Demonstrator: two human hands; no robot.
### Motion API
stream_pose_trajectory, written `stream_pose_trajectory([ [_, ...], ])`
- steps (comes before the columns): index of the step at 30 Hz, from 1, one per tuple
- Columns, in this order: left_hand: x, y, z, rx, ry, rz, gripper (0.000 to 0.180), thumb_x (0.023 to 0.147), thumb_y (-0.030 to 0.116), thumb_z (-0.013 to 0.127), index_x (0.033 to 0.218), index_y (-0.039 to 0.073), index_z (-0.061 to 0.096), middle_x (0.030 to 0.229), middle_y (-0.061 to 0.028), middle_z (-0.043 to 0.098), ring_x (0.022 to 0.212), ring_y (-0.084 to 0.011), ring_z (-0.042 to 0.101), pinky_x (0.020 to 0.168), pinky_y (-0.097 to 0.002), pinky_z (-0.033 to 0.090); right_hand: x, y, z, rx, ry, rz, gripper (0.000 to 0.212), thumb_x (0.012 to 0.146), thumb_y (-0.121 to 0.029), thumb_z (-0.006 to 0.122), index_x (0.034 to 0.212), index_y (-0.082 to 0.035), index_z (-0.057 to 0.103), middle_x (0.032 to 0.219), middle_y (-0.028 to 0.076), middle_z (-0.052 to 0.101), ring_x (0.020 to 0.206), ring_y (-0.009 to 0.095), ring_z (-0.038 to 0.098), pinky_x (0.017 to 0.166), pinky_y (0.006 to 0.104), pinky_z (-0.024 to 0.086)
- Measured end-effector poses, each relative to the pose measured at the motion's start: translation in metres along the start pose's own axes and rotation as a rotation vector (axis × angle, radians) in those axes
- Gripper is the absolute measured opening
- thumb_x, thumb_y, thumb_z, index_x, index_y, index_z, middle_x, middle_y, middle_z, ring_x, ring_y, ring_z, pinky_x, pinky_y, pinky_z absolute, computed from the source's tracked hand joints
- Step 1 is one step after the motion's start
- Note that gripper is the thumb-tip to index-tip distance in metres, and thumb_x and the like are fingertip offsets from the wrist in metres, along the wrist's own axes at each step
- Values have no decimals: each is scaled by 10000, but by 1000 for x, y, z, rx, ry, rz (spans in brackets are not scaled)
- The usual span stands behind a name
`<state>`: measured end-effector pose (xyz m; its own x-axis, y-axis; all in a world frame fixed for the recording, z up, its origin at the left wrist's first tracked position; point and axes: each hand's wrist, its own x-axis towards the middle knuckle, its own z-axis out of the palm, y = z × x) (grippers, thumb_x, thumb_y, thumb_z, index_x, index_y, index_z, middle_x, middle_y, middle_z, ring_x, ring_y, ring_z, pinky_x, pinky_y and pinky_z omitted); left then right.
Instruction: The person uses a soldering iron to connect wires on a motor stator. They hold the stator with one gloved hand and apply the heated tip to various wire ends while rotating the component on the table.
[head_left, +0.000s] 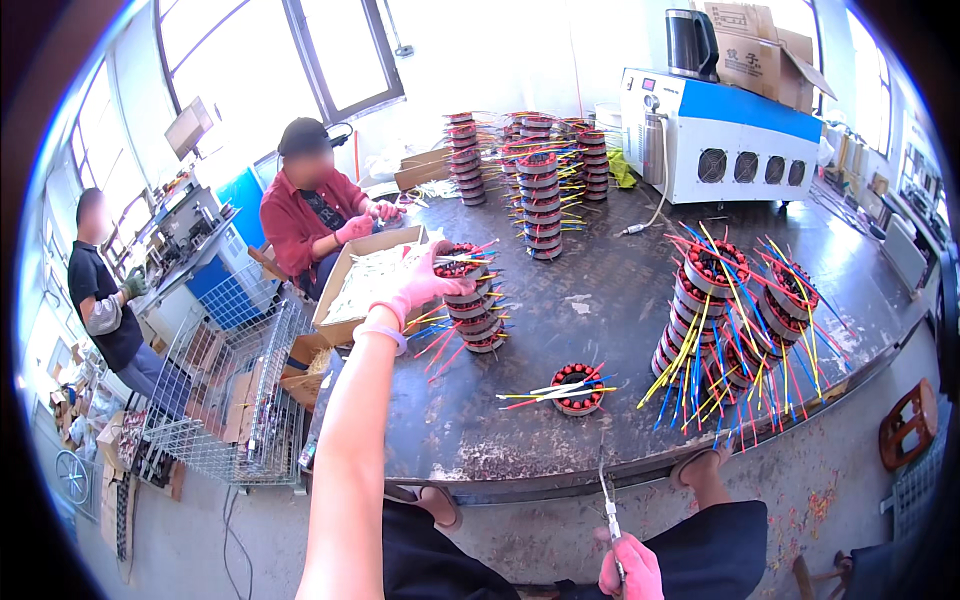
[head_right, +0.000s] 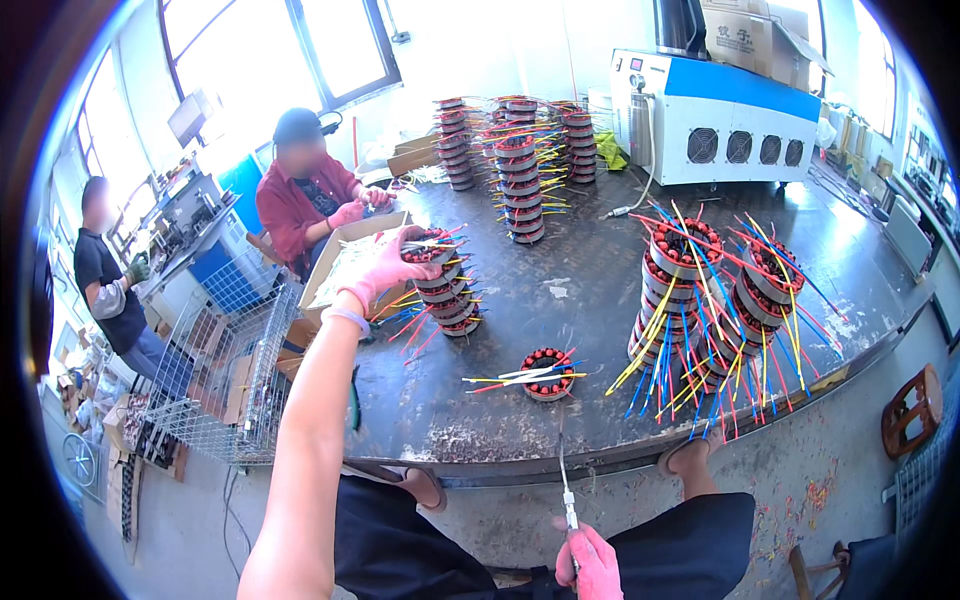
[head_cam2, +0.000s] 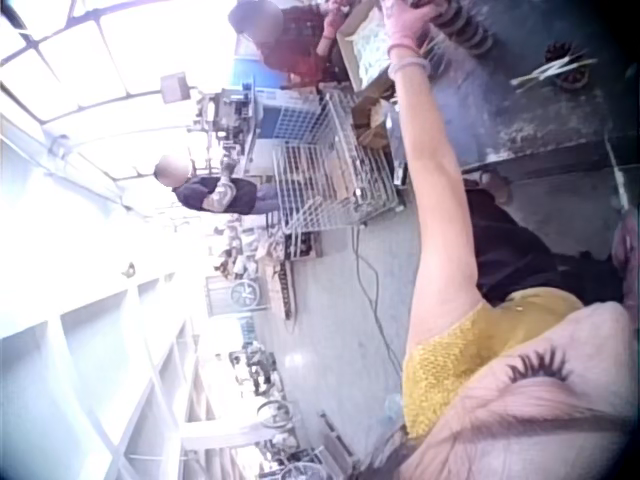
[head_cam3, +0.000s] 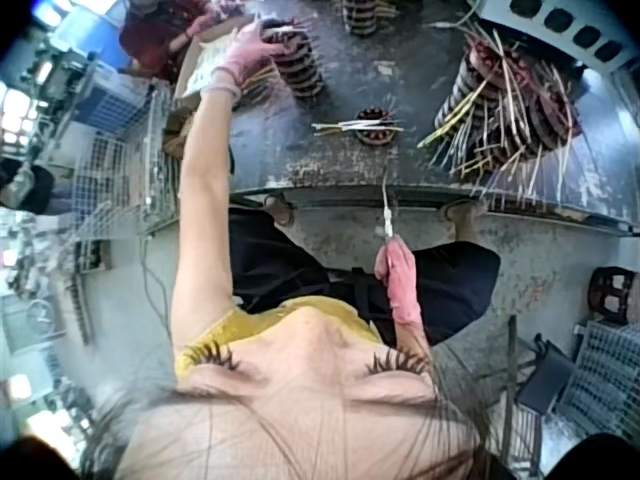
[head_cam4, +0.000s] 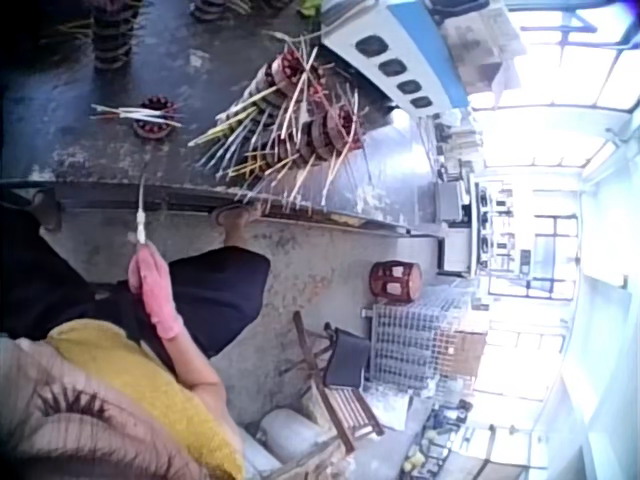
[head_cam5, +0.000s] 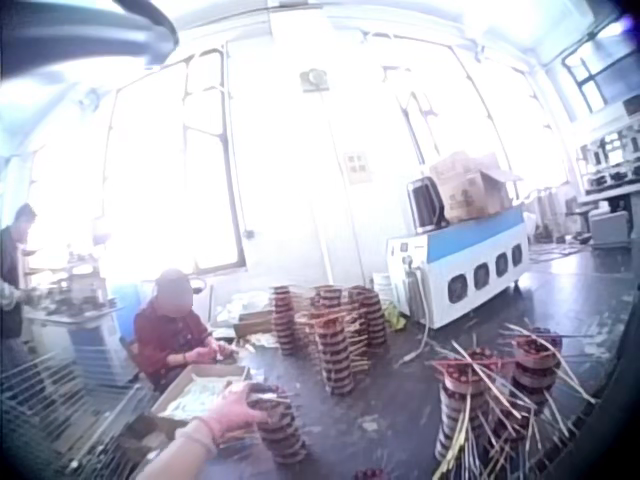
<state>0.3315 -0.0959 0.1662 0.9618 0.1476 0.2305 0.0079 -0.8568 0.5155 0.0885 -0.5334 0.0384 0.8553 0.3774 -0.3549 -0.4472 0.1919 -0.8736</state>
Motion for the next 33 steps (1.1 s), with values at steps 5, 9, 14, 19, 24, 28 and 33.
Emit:
stream_pose_trajectory([
  [5,-2,4,-10,81,-33,-32,853,616,502,858,1288,42,607,1261,-178,632,1218,-327,557,1083,-397,377,-2,0,3,3,-33,-21,419,1061,-355,398,723,-113,450,537,-26,398,442,78,343,428,239,254],
  [9,-11,23,-5,149,-6,-64,813,650,502,833,1290,52,610,1281,-163,629,1215,-325,563,1072,-400,393,-6,-6,3,-35,-44,-49,416,1061,-353,399,726,-112,450,537,-26,396,442,77,342,427,241,250],
  [14,-16,11,-14,12,-86,-35,859,690,517,801,1369,58,545,1339,-155,597,1259,-299,547,1069,-378,400,-7,-2,5,-17,-21,0,408,1062,-340,399,725,-114,451,535,-29,393,440,77,342,426,236,255],
  [19,-20,13,-22,-2,-88,-53,765,788,439,756,1409,67,508,1387,-157,559,1296,-284,516,1082,-359,385,-6,-1,5,20,-15,-16,403,1058,-340,412,726,-115,458,534,-30,396,438,77,344,423,237,258],
  [24,-29,6,-20,-38,224,125,616,816,262,766,1355,64,540,1328,-141,582,1243,-283,541,1081,-376,380,-11,2,-5,53,-37,14,292,1053,-326,441,939,-61,488,563,-24,428,462,76,366,438,237,274],
  [28,-71,35,54,-39,445,461,468,762,275,809,1148,59,655,1203,-139,636,1174,-322,570,1030,-424,434,-13,3,-19,109,-30,63,422,1052,-292,468,1323,27,522,615,-27,472,514,61,391,474,226,291],
  [33,-107,70,163,175,-120,447,1031,638,560,828,1412,-9,452,1485,-221,416,1386,-377,383,1155,-440,300,-14,-5,-16,51,36,66,433,1045,-313,446,1295,26,545,554,-18,452,461,75,361,449,230,263],
])
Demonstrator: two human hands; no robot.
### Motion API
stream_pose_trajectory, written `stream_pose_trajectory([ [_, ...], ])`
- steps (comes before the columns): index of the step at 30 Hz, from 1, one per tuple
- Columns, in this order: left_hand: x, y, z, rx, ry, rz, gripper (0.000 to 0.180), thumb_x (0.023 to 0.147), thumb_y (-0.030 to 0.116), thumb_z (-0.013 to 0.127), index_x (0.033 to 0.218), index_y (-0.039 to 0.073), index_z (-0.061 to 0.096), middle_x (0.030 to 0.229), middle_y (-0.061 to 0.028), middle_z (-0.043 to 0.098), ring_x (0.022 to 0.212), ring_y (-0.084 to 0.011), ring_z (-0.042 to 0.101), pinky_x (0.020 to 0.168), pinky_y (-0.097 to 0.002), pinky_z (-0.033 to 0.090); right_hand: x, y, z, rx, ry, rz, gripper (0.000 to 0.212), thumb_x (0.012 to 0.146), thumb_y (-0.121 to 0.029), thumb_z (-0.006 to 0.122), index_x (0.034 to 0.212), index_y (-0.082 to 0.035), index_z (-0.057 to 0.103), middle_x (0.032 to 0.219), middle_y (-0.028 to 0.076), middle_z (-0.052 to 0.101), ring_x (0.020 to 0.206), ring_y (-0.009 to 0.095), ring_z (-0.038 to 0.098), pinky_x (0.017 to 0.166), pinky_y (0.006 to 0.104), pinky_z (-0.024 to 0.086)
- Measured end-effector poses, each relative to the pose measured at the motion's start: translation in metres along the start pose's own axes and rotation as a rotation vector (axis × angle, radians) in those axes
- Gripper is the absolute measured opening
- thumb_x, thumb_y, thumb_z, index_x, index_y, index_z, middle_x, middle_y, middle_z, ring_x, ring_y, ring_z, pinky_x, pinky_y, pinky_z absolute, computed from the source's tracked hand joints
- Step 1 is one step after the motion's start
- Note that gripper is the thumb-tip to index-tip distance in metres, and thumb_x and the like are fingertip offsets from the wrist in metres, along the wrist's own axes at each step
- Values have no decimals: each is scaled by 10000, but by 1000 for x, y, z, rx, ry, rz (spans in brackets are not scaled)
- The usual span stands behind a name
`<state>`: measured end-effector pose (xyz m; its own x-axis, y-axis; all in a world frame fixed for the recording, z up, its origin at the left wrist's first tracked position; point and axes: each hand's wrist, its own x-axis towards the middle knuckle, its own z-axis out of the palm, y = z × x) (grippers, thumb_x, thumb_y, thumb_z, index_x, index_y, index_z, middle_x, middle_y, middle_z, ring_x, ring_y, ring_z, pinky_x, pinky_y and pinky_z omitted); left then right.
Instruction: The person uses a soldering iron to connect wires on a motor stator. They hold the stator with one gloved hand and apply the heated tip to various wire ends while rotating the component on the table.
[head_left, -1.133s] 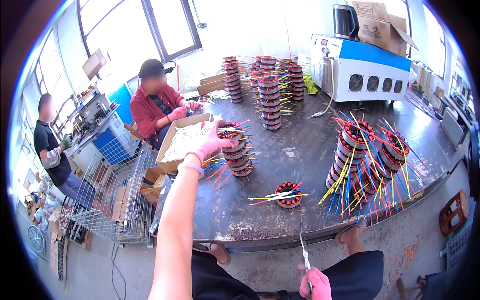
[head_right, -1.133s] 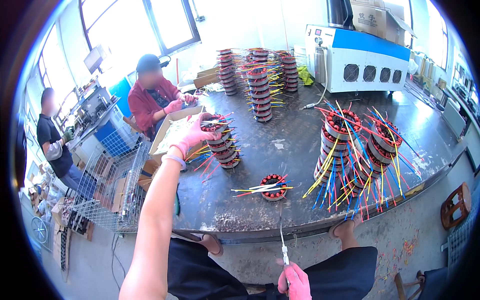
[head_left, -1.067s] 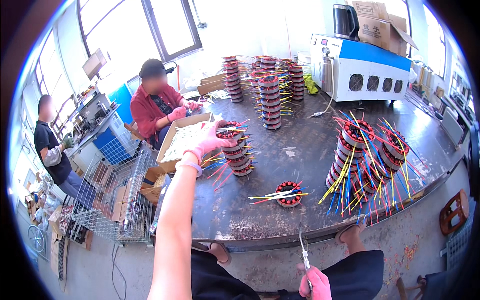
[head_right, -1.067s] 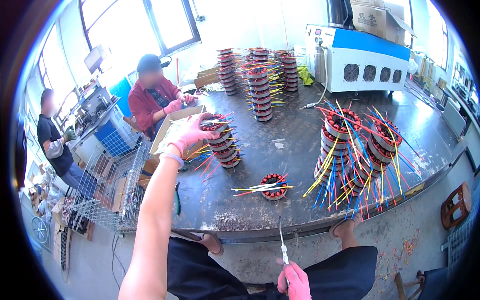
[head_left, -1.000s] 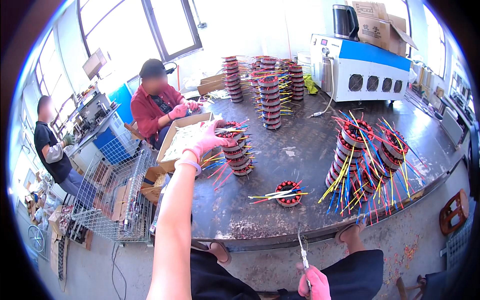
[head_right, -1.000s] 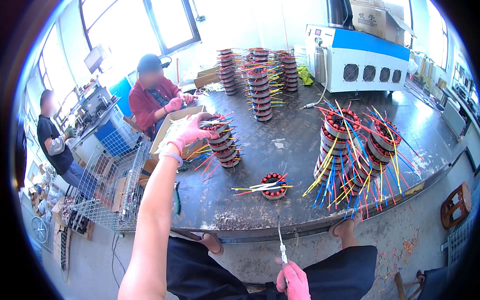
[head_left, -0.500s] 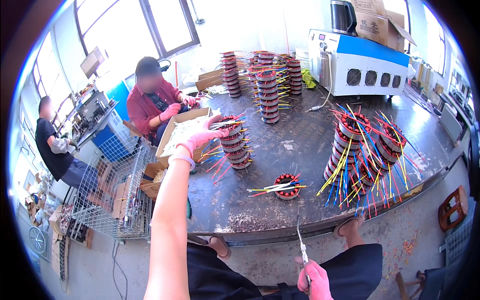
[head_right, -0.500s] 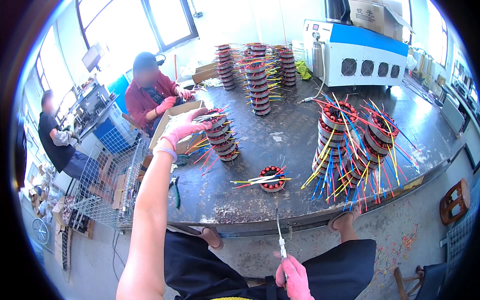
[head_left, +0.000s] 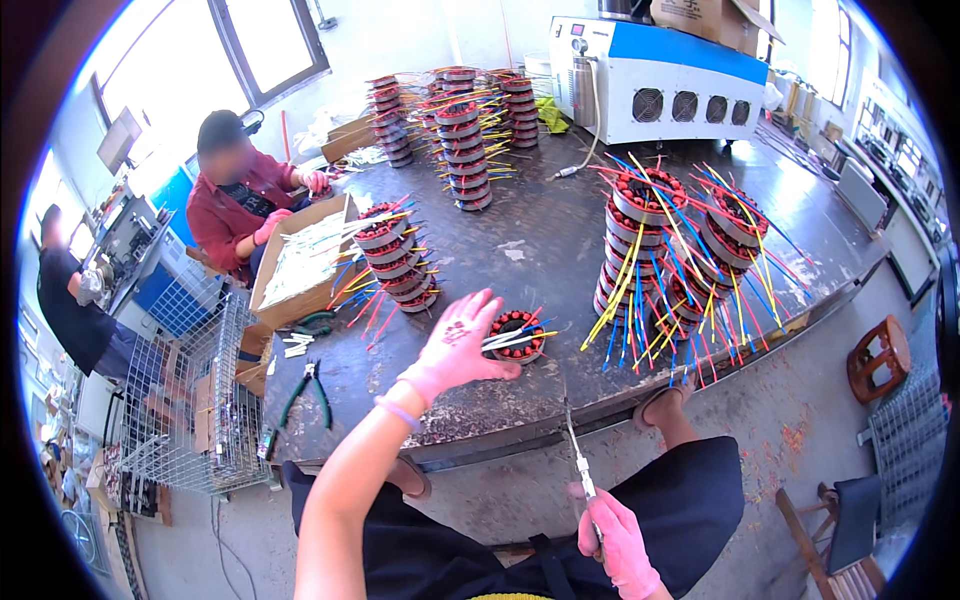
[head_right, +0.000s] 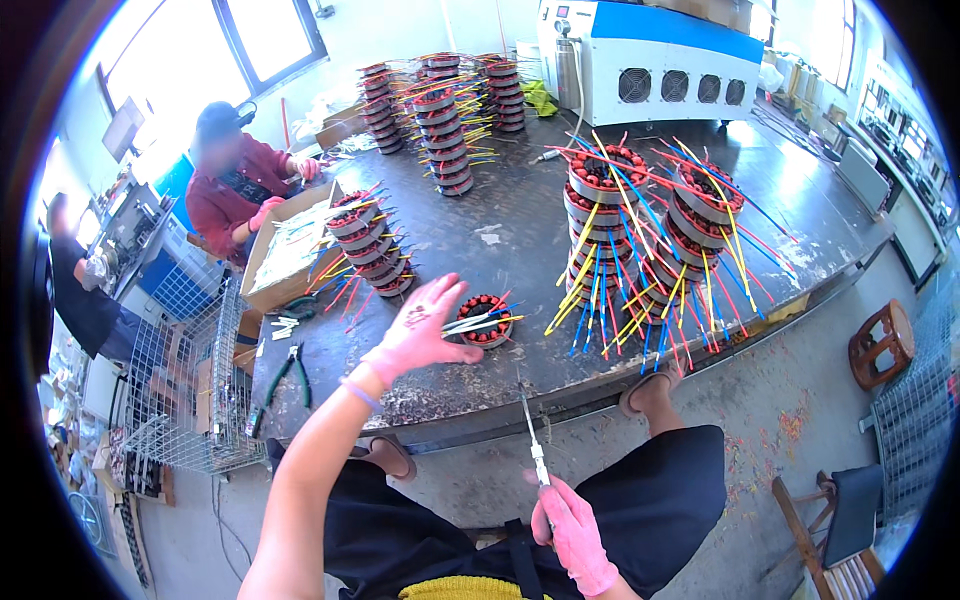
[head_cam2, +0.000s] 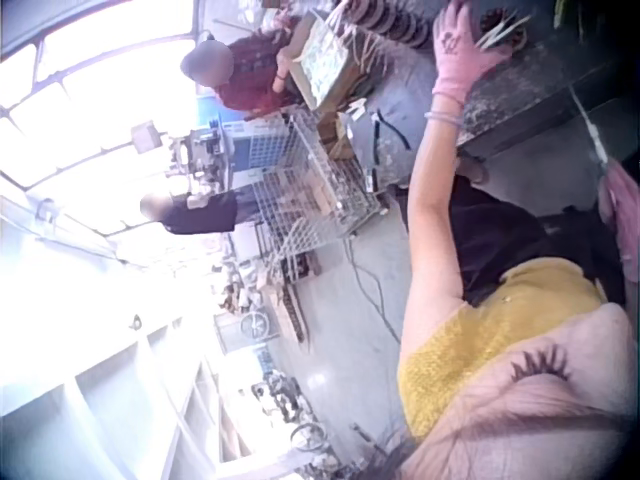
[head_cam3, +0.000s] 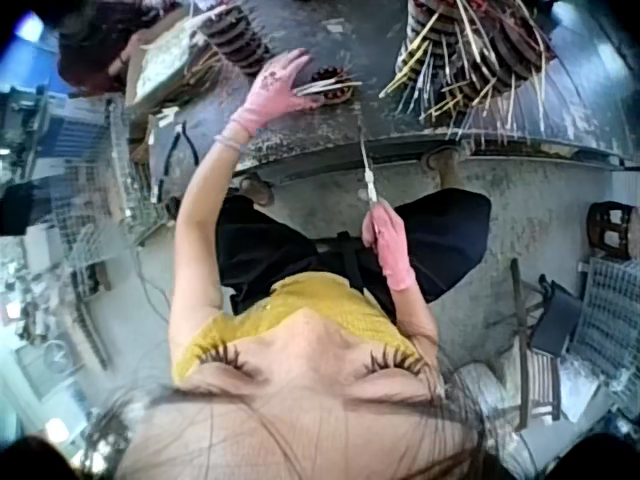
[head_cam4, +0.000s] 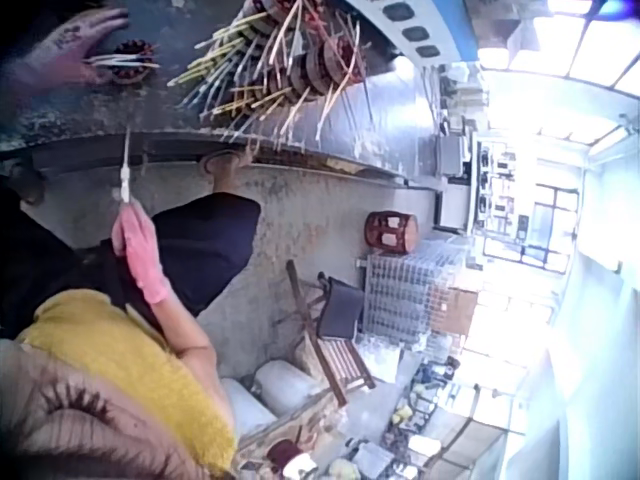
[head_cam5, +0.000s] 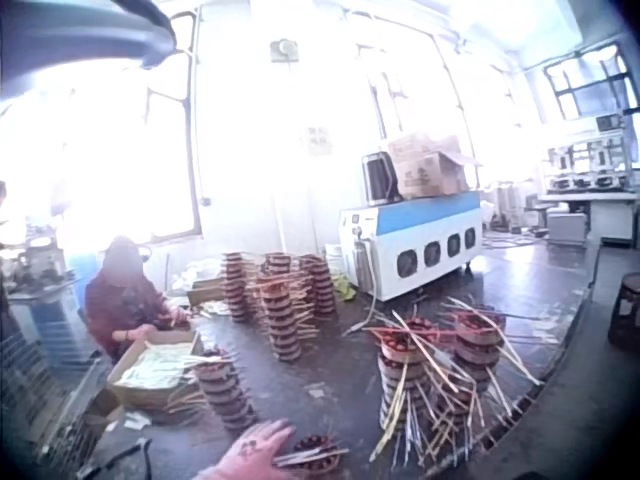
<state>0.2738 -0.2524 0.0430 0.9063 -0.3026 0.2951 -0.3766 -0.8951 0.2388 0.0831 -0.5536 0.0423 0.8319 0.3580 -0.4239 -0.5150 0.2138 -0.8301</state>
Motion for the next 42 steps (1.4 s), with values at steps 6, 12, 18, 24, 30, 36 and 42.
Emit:
stream_pose_trajectory([
  [6,28,2,21,-191,-232,-155,1096,585,530,853,1421,-31,419,1409,-228,480,1292,-368,484,1100,-394,376,-7,2,-2,83,-12,43,393,1043,-246,478,1329,22,516,614,-34,457,512,60,378,478,227,283],
  [12,-35,-9,-25,-134,-100,-85,1015,592,405,871,1400,-31,436,1360,-204,524,1250,-349,521,1076,-393,404,-4,6,2,-42,-95,106,398,1033,-230,489,1340,21,515,633,-34,458,540,59,386,507,223,293],
  [18,-124,-26,-61,-152,-155,-185,996,593,387,882,1412,25,448,1361,-183,527,1258,-349,505,1082,-414,388,7,32,24,-39,-189,190,395,1036,-227,487,1341,22,513,642,-47,440,555,56,394,518,221,308],
  [24,-160,-40,-46,-122,-94,-206,968,606,417,866,1402,41,463,1351,-159,537,1260,-337,504,1114,-421,352,14,41,44,-58,-203,246,391,1038,-229,493,1335,24,515,649,-57,430,557,49,382,516,214,290],
  [30,-161,-38,-47,-93,-100,-202,979,601,397,857,1417,45,446,1379,-175,502,1283,-345,477,1132,-437,331,18,43,52,-173,-170,255,381,1045,-245,480,1317,15,542,623,-55,449,537,46,377,508,210,294],
  [36,-161,-39,-50,-127,-87,-224,966,579,356,881,1401,55,472,1349,-161,530,1258,-357,495,1091,-435,373,19,48,53,-228,-194,276,386,1048,-245,462,1321,17,534,623,-65,413,535,43,360,508,217,291],
  [42,-160,-38,-49,-116,-101,-265,980,563,357,890,1402,57,482,1357,-161,528,1263,-353,495,1091,-432,374,21,52,55,-231,-215,281,381,1048,-236,449,1317,20,534,628,-60,409,541,44,363,510,218,296],
])
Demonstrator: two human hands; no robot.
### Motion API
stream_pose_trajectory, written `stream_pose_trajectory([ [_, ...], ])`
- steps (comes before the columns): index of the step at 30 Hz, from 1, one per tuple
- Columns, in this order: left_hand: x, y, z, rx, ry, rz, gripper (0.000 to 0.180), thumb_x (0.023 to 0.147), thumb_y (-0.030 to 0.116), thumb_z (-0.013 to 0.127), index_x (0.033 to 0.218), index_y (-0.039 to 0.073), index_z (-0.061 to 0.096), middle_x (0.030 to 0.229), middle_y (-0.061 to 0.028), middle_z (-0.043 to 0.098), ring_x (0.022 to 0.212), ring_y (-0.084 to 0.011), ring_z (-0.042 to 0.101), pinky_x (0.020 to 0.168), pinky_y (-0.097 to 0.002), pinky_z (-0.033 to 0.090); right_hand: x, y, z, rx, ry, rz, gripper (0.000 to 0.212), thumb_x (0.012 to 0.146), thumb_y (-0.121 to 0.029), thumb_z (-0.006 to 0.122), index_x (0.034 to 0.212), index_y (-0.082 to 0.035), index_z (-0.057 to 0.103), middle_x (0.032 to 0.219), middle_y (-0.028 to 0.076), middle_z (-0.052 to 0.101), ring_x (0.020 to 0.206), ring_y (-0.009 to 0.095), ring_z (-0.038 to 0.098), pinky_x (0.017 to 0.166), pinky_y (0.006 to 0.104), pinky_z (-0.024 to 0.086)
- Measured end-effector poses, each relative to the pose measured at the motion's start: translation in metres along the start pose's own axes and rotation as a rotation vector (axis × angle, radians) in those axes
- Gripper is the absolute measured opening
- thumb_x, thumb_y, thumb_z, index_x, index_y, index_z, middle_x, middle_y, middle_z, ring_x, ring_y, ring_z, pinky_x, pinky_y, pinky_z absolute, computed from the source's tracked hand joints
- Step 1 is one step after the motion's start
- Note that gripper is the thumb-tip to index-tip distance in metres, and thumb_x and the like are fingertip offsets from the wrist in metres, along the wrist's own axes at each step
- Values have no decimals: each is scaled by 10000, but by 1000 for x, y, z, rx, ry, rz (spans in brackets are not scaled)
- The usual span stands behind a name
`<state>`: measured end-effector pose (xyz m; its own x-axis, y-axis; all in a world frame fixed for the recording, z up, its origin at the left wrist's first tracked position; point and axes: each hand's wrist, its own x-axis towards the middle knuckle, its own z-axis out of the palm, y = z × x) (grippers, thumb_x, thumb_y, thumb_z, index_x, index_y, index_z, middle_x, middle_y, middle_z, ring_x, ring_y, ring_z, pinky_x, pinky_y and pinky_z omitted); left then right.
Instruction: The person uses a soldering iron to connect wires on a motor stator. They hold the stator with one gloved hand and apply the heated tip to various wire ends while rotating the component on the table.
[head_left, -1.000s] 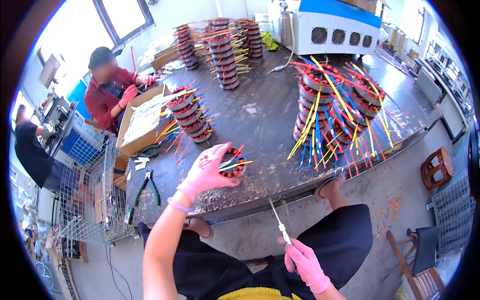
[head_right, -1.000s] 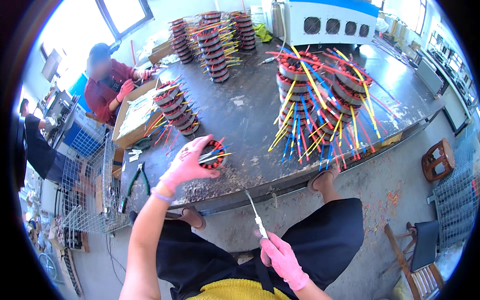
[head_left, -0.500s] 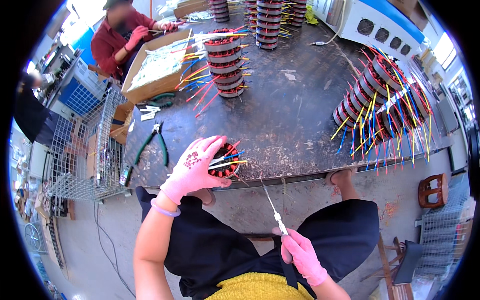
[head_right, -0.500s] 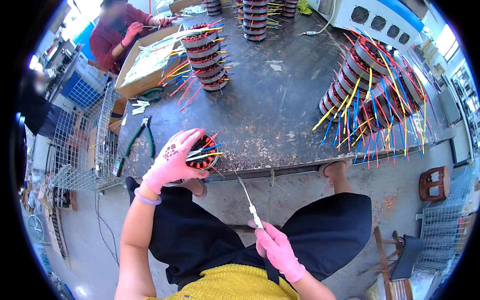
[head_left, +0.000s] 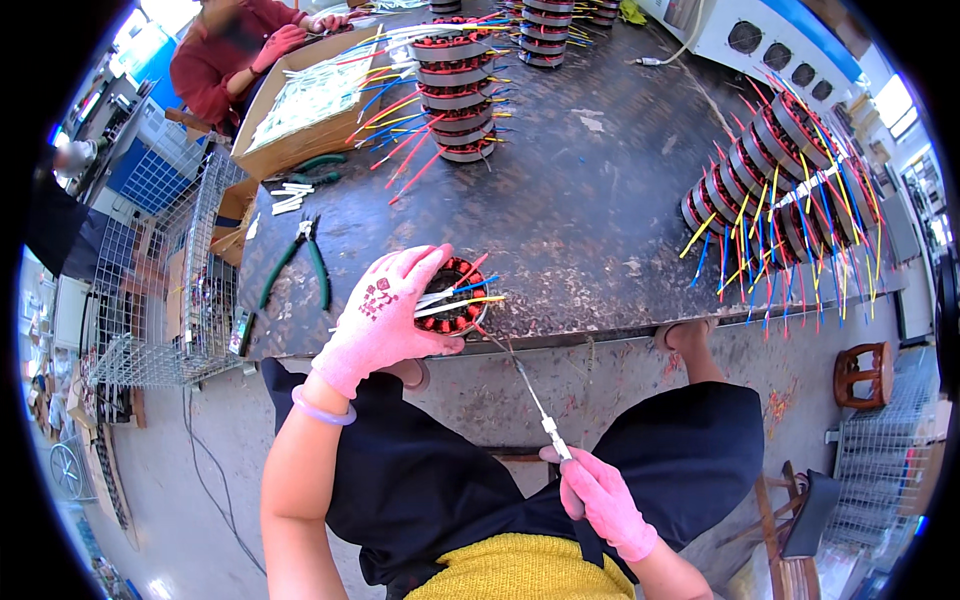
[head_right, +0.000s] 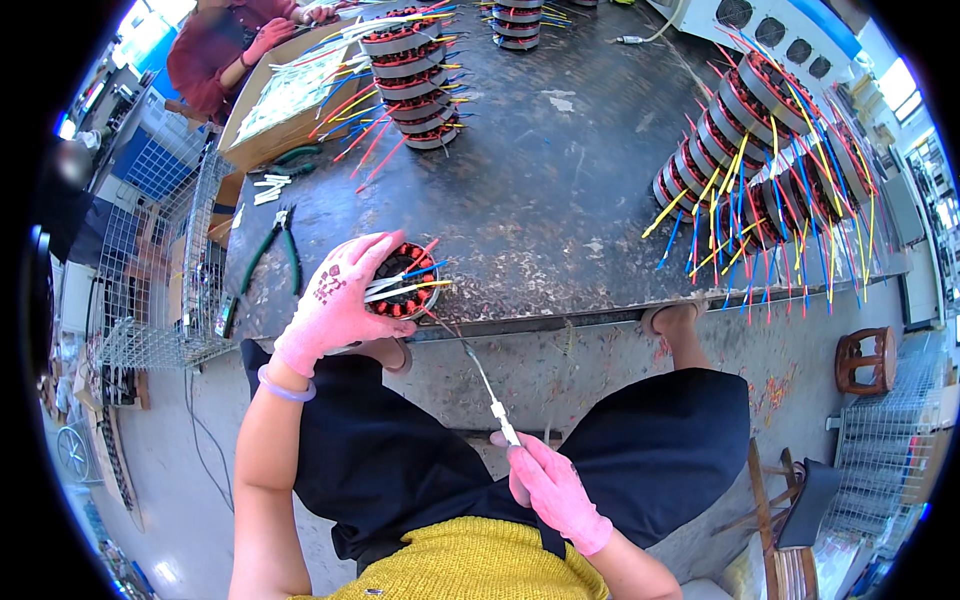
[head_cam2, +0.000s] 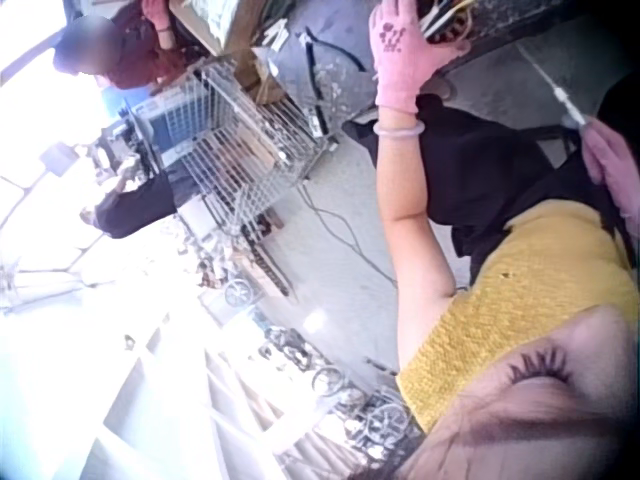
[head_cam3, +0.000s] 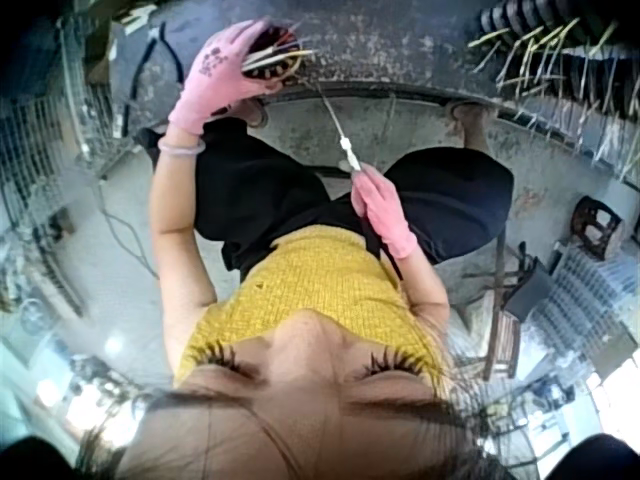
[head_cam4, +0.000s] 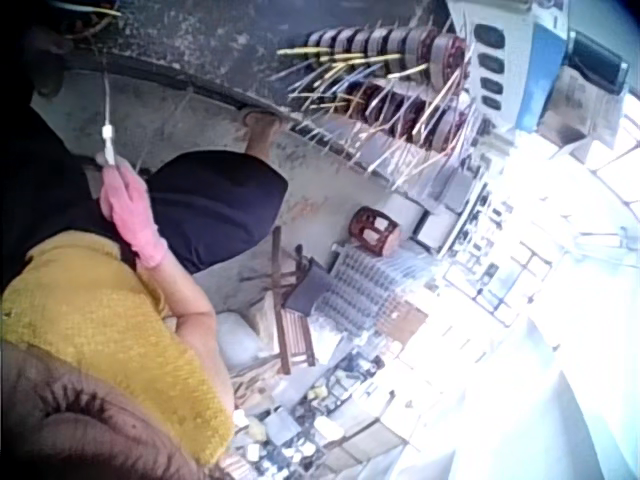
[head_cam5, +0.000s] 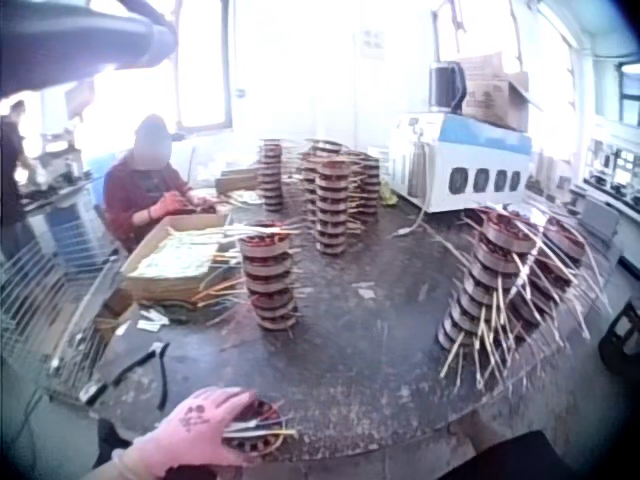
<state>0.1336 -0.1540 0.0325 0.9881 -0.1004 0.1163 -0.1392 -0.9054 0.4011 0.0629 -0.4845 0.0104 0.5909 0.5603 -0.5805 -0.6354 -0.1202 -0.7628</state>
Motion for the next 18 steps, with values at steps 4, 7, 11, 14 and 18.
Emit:
stream_pose_trajectory([
  [4,0,0,3,6,7,-3,997,558,337,894,1416,54,473,1363,-167,523,1273,-358,485,1095,-434,372,3,3,0,17,-3,2,374,1047,-233,451,1318,10,538,635,-61,409,546,44,365,511,219,296],
  [7,2,0,2,11,-12,-7,1008,556,326,896,1424,51,464,1377,-172,510,1285,-364,474,1099,-435,369,3,2,1,26,-8,12,371,1048,-236,452,1318,2,541,637,-61,411,550,42,370,515,218,302],
  [11,1,-1,0,-8,-21,14,988,563,319,892,1410,38,469,1361,-177,514,1279,-365,474,1096,-435,365,2,-2,2,40,-18,5,373,1049,-242,451,1315,2,544,638,-58,413,557,41,378,523,215,314],
  [14,1,1,-3,-4,-24,32,978,563,287,892,1406,32,467,1352,-175,519,1273,-360,478,1092,-432,367,1,-6,3,6,-16,6,376,1048,-251,454,1315,-3,547,639,-57,413,563,41,385,526,215,319],
  [18,1,-2,-1,-14,-22,30,985,562,293,892,1410,32,463,1350,-169,523,1269,-356,484,1092,-431,368,2,-6,4,-23,-5,16,372,1045,-257,458,1305,-11,558,641,-53,424,566,42,395,526,216,322],
])
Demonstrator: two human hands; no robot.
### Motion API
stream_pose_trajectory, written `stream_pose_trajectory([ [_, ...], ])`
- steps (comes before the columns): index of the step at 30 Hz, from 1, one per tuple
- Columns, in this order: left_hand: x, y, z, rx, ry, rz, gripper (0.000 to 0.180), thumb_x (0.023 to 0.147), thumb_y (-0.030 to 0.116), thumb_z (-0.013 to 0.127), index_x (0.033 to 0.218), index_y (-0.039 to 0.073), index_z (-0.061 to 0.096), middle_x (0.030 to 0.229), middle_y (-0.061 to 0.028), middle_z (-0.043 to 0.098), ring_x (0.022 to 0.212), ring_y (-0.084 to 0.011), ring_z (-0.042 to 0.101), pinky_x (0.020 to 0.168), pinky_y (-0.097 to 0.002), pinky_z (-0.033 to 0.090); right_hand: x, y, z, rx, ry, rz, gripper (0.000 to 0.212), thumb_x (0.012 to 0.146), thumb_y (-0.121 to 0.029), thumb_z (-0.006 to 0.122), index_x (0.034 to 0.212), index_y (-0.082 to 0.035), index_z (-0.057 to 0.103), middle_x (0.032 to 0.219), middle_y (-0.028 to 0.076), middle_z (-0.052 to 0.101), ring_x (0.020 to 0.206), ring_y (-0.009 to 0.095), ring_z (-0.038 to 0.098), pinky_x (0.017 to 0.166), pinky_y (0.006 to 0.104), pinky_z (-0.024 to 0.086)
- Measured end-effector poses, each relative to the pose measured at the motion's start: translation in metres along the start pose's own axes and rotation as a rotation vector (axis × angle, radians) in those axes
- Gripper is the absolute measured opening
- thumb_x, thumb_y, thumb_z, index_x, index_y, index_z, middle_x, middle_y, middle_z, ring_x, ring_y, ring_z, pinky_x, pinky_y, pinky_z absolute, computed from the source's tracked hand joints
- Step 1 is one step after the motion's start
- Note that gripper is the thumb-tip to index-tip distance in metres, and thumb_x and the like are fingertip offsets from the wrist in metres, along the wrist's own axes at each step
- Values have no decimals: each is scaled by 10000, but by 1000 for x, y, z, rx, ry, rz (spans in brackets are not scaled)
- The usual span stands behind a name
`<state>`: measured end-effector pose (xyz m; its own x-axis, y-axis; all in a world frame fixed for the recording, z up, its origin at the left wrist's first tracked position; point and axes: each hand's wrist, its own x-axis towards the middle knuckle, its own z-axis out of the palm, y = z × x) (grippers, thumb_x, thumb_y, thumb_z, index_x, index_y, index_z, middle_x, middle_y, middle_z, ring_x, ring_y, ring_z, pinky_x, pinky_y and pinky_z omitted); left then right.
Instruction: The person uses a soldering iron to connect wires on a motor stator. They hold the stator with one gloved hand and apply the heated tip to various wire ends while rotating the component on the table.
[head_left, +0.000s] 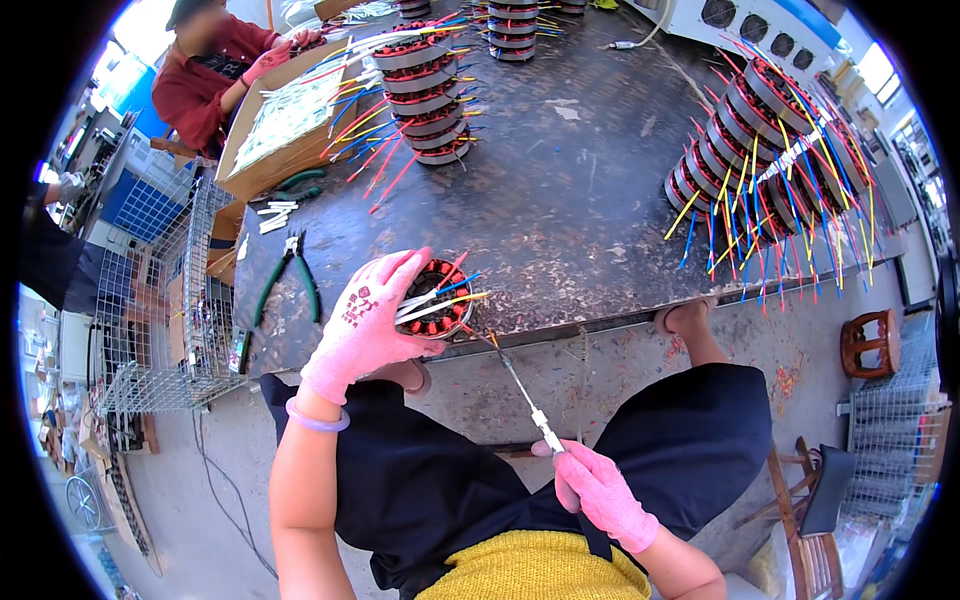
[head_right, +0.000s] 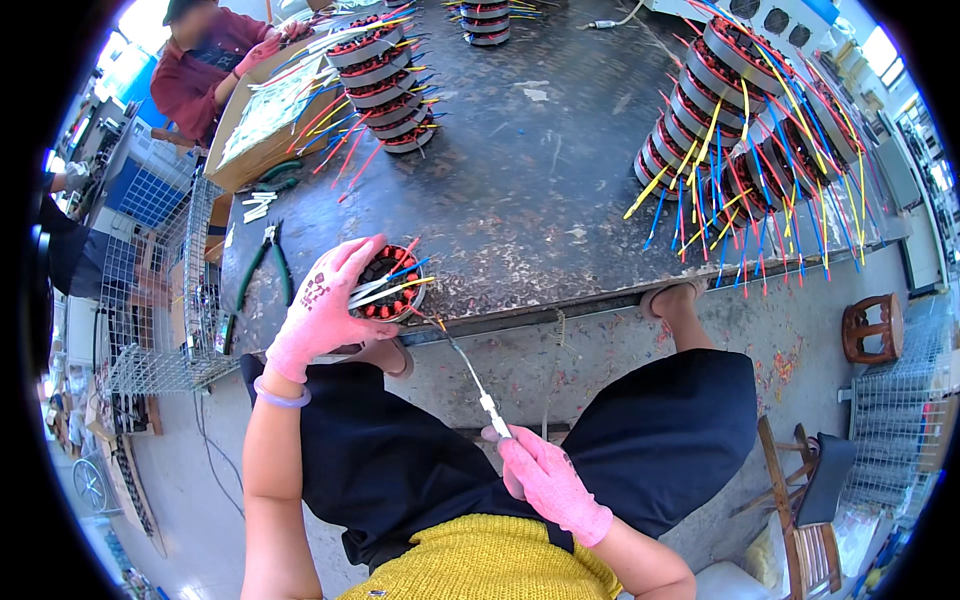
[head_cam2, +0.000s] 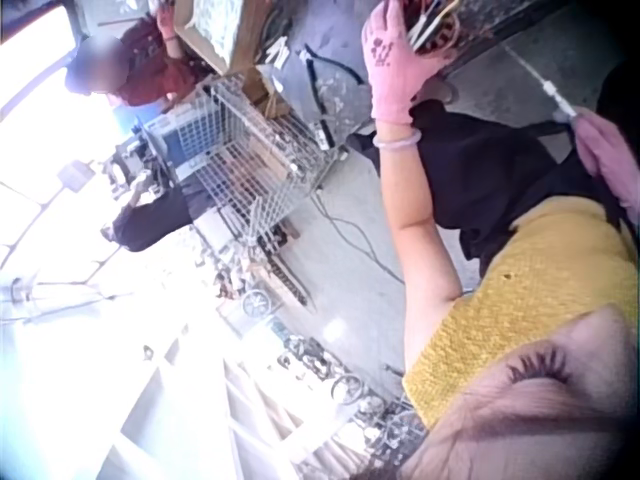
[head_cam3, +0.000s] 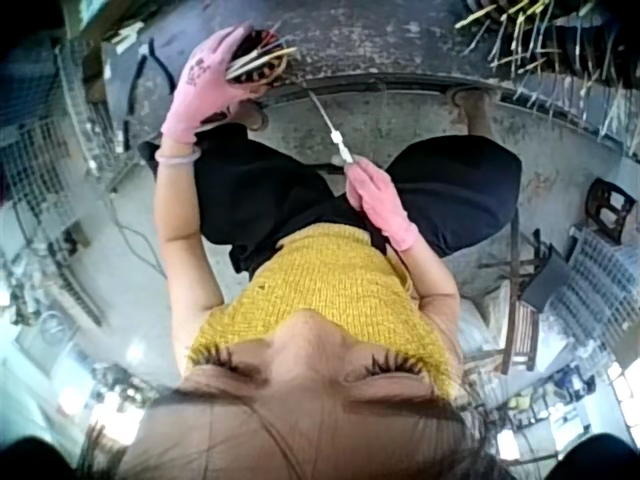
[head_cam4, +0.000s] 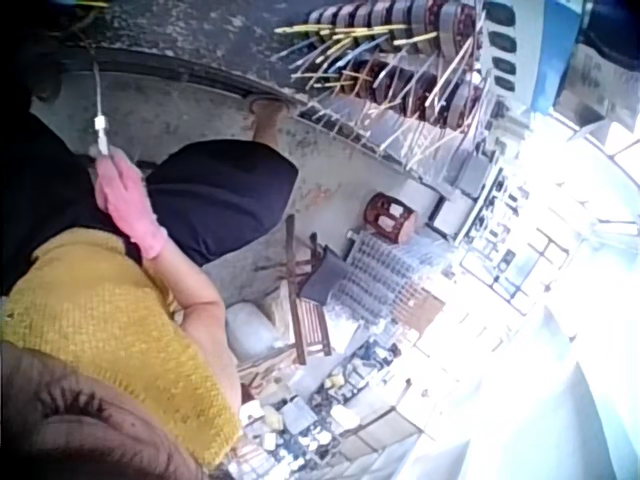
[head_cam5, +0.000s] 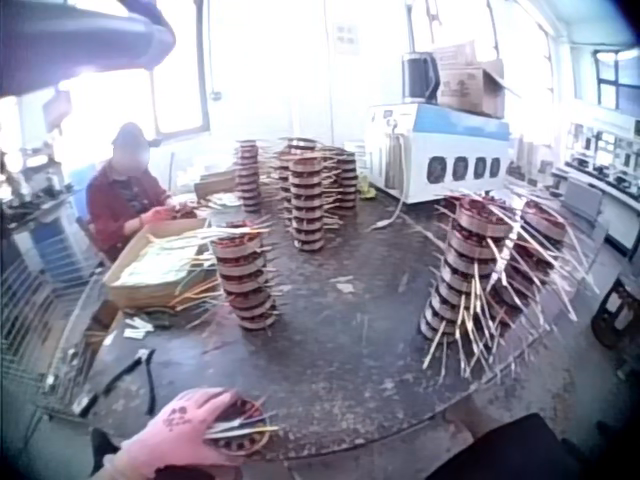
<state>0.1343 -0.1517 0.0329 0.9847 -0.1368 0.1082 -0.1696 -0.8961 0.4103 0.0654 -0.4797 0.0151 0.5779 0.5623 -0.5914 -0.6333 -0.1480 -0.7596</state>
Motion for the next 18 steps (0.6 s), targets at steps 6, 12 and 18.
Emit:
stream_pose_trajectory([
  [6,0,-5,3,-3,4,15,1020,541,285,903,1426,48,456,1375,-171,509,1268,-365,487,1086,-431,384,1,5,-2,-39,-4,-28,373,1045,-265,453,1292,-8,564,640,-41,454,560,49,411,532,221,338],
  [12,0,-4,3,4,9,16,1010,546,296,903,1420,47,460,1369,-169,513,1266,-365,489,1085,-433,384,0,3,1,4,-7,-24,359,1049,-250,455,1294,-8,558,634,-52,439,548,45,393,523,218,322],
  [18,-1,-4,3,9,4,12,1005,555,308,900,1422,49,461,1373,-171,508,1273,-367,482,1090,-432,379,-1,4,1,65,-5,-15,335,1052,-232,464,1292,-19,561,630,-68,412,544,38,370,512,213,296],
])
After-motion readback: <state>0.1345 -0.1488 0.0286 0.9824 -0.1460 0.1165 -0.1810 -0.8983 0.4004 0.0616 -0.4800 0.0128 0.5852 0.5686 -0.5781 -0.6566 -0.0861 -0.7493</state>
